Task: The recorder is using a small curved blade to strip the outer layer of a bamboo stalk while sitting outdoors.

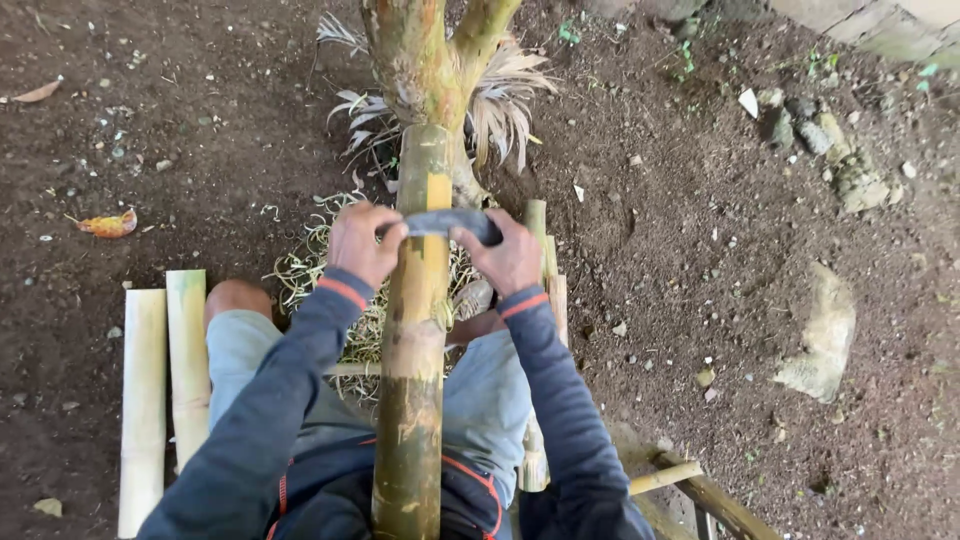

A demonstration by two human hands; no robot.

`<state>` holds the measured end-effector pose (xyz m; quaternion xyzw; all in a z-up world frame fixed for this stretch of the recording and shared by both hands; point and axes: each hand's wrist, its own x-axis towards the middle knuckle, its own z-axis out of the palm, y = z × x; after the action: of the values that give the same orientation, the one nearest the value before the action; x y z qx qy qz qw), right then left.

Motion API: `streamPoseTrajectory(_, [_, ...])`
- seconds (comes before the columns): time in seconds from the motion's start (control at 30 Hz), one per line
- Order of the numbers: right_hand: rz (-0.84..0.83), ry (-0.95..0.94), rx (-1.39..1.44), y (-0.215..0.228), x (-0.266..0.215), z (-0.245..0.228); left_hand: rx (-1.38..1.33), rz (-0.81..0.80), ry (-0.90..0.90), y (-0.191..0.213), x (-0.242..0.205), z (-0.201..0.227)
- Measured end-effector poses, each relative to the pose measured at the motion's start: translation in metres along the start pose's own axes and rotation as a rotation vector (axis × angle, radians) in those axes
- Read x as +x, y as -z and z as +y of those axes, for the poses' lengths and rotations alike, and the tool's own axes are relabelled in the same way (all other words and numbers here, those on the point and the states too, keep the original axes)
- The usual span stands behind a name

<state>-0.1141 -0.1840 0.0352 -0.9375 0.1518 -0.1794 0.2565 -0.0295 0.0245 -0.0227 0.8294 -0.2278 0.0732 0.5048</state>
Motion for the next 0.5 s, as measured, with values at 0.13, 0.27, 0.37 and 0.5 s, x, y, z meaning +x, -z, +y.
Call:
streamPoseTrajectory(0.13, [0.054,0.01,-0.014,-0.005,0.05,-0.014,0.013,0.073,-0.011,-0.035,0.058,-0.046])
streamPoseTrajectory(0.27, [0.033,-0.063,-0.133,-0.001,0.071,-0.03,0.05,0.121,-0.03,-0.04,0.087,-0.055])
streamPoseTrajectory(0.37, [0.023,-0.083,-0.142,-0.004,0.065,-0.029,0.048,0.108,-0.015,-0.046,0.081,-0.06])
streamPoseTrajectory(0.5, [0.077,-0.028,-0.14,-0.008,0.048,-0.02,0.006,0.133,-0.026,-0.045,0.062,-0.055])
